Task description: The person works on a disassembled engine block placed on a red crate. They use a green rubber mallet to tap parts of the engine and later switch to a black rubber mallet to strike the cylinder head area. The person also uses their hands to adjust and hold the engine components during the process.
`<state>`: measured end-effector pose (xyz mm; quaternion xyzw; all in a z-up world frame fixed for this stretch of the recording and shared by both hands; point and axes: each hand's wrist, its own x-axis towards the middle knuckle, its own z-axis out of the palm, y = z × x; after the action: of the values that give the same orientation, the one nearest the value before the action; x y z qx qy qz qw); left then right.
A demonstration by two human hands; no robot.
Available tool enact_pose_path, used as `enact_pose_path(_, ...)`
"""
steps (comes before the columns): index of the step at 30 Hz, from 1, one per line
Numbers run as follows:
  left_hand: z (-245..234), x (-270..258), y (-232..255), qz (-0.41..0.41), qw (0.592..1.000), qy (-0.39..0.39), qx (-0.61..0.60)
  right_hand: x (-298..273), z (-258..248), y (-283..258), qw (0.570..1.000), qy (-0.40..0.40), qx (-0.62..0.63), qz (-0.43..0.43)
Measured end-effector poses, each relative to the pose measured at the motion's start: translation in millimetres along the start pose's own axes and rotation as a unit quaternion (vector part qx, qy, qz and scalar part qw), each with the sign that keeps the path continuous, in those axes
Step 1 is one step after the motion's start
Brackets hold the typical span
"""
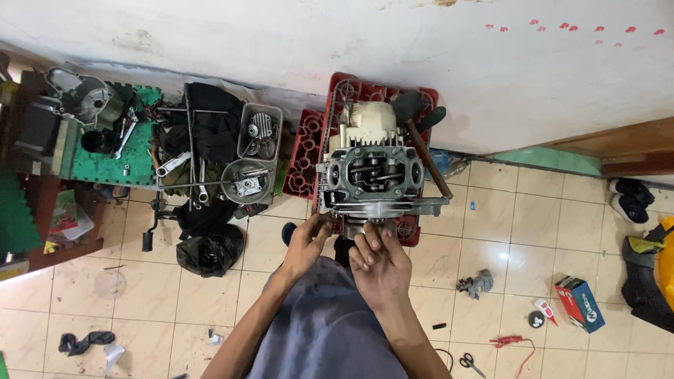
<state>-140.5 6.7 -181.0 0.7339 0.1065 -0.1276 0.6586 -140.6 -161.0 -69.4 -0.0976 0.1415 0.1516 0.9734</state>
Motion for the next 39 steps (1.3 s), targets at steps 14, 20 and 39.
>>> enact_pose_path(14,-1,0,22,-0.031,0.999,-0.032,0.031,-3,9,27,0.979,0.096,-0.176,-0.033)
enact_pose_path(20,-7,5,13,-0.001,1.0,-0.026,0.0,-12,20,25,0.95,0.04,-0.297,-0.088)
enact_pose_path(39,-20,-2,22,0.051,0.992,-0.027,-0.109,-6,-24,18,0.433,-0.16,-0.834,-0.303)
